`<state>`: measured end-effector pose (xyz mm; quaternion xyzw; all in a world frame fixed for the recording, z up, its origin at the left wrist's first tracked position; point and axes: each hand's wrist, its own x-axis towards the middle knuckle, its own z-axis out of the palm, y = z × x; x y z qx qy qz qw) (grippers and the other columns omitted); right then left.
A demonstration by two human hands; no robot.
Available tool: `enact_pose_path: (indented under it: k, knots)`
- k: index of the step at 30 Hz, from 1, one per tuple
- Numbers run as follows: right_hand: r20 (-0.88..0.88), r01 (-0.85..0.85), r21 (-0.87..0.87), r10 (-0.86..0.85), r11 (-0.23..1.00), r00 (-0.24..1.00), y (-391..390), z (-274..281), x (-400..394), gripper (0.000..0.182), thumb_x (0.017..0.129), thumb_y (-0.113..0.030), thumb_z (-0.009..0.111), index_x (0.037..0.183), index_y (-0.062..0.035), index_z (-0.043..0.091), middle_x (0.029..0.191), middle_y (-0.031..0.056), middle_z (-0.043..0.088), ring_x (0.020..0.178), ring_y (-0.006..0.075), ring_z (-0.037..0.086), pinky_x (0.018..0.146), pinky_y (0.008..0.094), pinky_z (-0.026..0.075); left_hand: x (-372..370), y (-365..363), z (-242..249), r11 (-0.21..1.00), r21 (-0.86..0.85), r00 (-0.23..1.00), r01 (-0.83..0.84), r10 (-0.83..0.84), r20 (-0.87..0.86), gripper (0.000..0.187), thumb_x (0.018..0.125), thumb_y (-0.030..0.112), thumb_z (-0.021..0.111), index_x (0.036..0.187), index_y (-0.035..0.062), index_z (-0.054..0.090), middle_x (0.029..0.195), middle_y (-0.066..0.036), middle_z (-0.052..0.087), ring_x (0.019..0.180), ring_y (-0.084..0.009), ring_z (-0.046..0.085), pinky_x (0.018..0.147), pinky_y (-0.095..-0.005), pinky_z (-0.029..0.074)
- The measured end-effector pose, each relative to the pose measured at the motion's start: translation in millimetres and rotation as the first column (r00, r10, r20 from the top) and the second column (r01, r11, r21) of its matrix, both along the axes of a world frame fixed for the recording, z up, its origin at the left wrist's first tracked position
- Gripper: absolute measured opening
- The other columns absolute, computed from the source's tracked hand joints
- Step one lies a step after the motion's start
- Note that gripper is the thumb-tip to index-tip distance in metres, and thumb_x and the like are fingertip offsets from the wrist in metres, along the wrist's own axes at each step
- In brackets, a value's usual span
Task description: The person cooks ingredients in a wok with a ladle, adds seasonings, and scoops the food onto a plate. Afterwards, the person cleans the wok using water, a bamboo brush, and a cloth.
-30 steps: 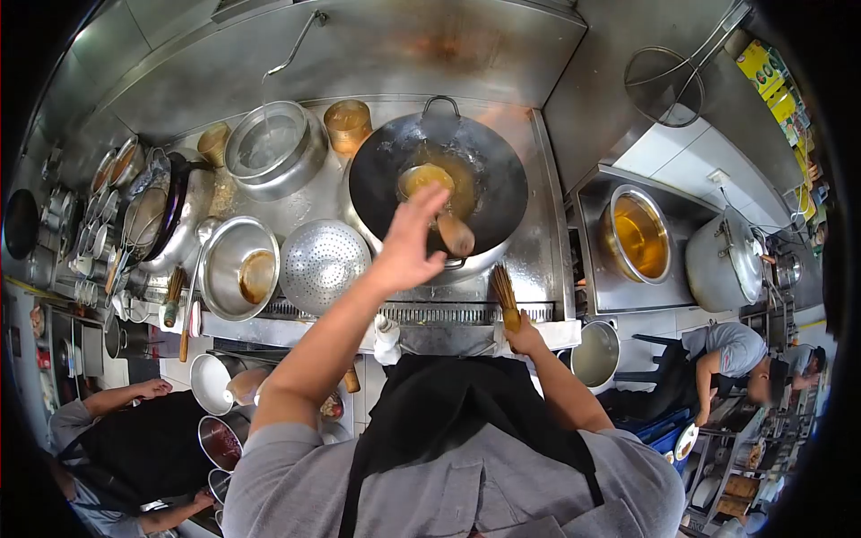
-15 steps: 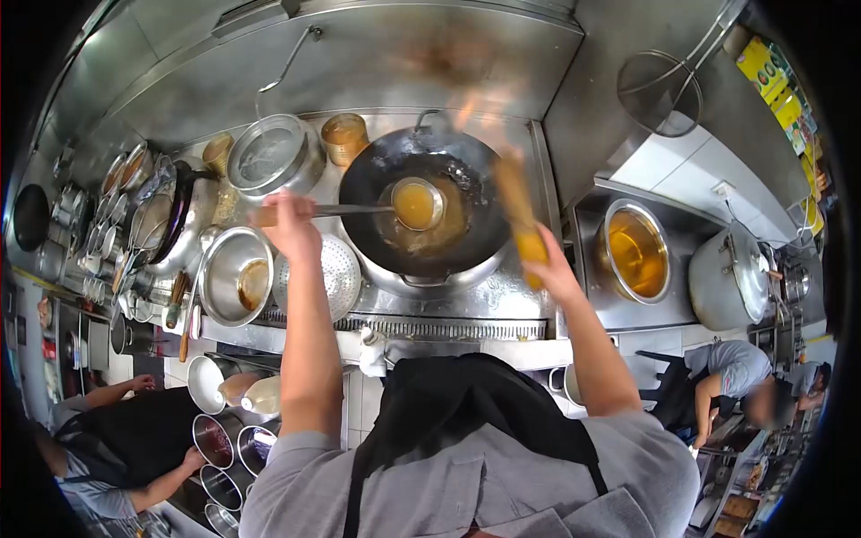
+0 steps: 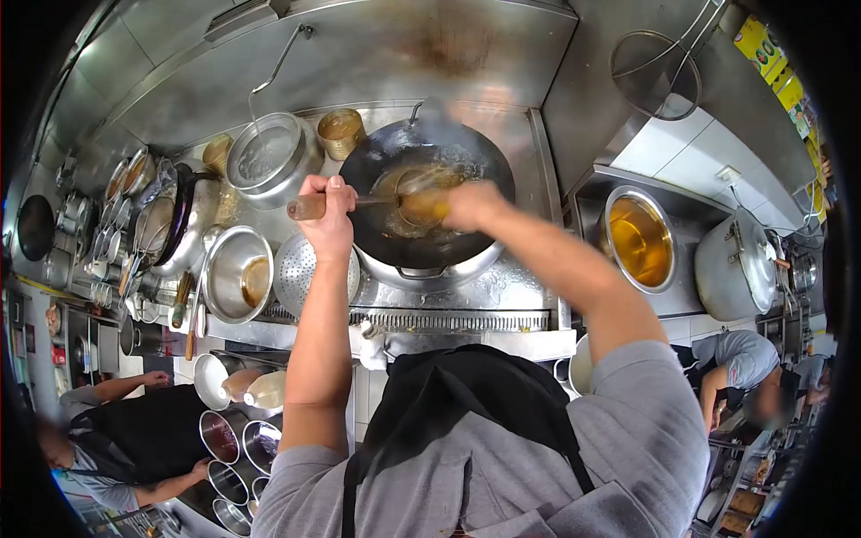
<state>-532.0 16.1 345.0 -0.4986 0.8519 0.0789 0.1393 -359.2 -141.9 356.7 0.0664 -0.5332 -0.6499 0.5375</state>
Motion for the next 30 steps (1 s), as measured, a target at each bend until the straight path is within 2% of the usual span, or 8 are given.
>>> enact_pose_path:
  k: [3, 10, 15, 19, 22, 27, 29, 30]
  knots:
    - [0.043, 0.026, 0.064, -0.029, 0.998, 0.999, 15, -81, 1, 0.043, 0.082, -0.029, 0.059, 0.125, -0.0265, 0.065, 0.115, 0.0101, 0.07, 0.104, 0.0298, 0.068, 0.087, 0.0451, 0.053, 0, -20, 24, 0.999, -0.046, 0.997, -0.005, 0.009, 0.077, 0.026, 0.094, 0.011, 0.063, 0.075, 0.0051, 0.046, 0.061, -0.004, 0.052, 0.052, -0.0121, 0.048, 0.052, -0.0273, 0.042]
    - [0.054, 0.19, -0.116, -0.185, 0.975, 0.981, -5, -11, -25, 0.035, 0.086, -0.026, 0.057, 0.117, -0.0177, 0.069, 0.113, 0.0098, 0.071, 0.105, 0.0283, 0.069, 0.087, 0.0416, 0.054, -44, -61, 49, 0.998, -0.032, 0.978, 0.052, -0.044, 0.202, 0.022, 0.093, 0.007, 0.061, 0.077, 0.0063, 0.047, 0.061, -0.002, 0.046, 0.051, -0.0123, 0.042, 0.051, -0.0307, 0.038]
    - [0.066, -0.007, -0.01, 0.008, 1.0, 0.998, -4, -96, -11, 0.058, 0.084, -0.039, 0.06, 0.141, -0.0403, 0.049, 0.119, 0.0075, 0.069, 0.109, 0.0293, 0.066, 0.092, 0.0424, 0.052, -52, -77, 65, 0.992, -0.098, 0.955, 0.078, -0.046, 0.293, 0.023, 0.092, 0.007, 0.062, 0.073, 0.0052, 0.05, 0.059, -0.002, 0.048, 0.049, -0.0121, 0.045, 0.049, -0.03, 0.04]
    - [-0.074, 0.038, 0.195, -0.024, 0.98, 0.997, -12, -47, -57, 0.039, 0.085, -0.031, 0.058, 0.121, -0.0225, 0.068, 0.107, 0.0094, 0.072, 0.102, 0.0265, 0.069, 0.084, 0.0399, 0.055, -63, -79, 68, 0.992, -0.123, 0.944, -0.009, 0.049, 0.327, 0.022, 0.091, 0.01, 0.063, 0.073, 0.0028, 0.053, 0.059, -0.003, 0.052, 0.049, -0.0126, 0.048, 0.048, -0.0298, 0.04]
    - [-0.013, 0.134, -0.158, -0.138, 0.978, 0.99, -17, -43, -28, 0.035, 0.085, -0.031, 0.058, 0.108, -0.0105, 0.073, 0.104, 0.0128, 0.073, 0.1, 0.03, 0.07, 0.083, 0.0407, 0.056, -80, -82, 73, 0.976, -0.14, 0.918, -0.165, 0.204, 0.34, 0.02, 0.091, 0.01, 0.063, 0.075, 0.003, 0.053, 0.061, -0.004, 0.053, 0.049, -0.0127, 0.048, 0.047, -0.0298, 0.04]
    - [0.068, 0.058, 0.037, -0.06, 0.998, 0.996, -22, -108, 1, 0.056, 0.091, -0.023, 0.05, 0.147, -0.0273, 0.044, 0.126, 0.0132, 0.065, 0.106, 0.0286, 0.068, 0.087, 0.0431, 0.054, -94, -88, 79, 0.956, -0.234, 0.871, -0.176, 0.262, 0.416, 0.02, 0.09, 0.01, 0.063, 0.075, 0.0023, 0.054, 0.062, -0.004, 0.055, 0.05, -0.0128, 0.051, 0.047, -0.0292, 0.042]
    - [-0.075, 0.069, 0.084, -0.062, 0.994, 0.995, -27, -77, -42, 0.035, 0.09, -0.025, 0.055, 0.12, -0.0127, 0.07, 0.116, 0.0103, 0.071, 0.104, 0.0259, 0.069, 0.084, 0.04, 0.055, -97, -85, 82, 0.965, -0.18, 0.886, -0.192, 0.249, 0.39, 0.026, 0.085, 0.015, 0.064, 0.065, 0.0005, 0.057, 0.055, -0.005, 0.055, 0.049, -0.0139, 0.054, 0.05, -0.0332, 0.043]
    - [-0.14, 0.081, 0.181, -0.056, 0.98, 0.989, -41, -81, -74, 0.048, 0.085, -0.028, 0.062, 0.133, -0.0285, 0.059, 0.108, 0.0054, 0.073, 0.098, 0.0235, 0.071, 0.081, 0.0399, 0.056, -97, -88, 77, 0.964, -0.182, 0.884, -0.193, 0.251, 0.393, 0.026, 0.085, 0.015, 0.064, 0.065, 0.0005, 0.057, 0.055, -0.005, 0.055, 0.049, -0.0139, 0.054, 0.05, -0.0332, 0.043]
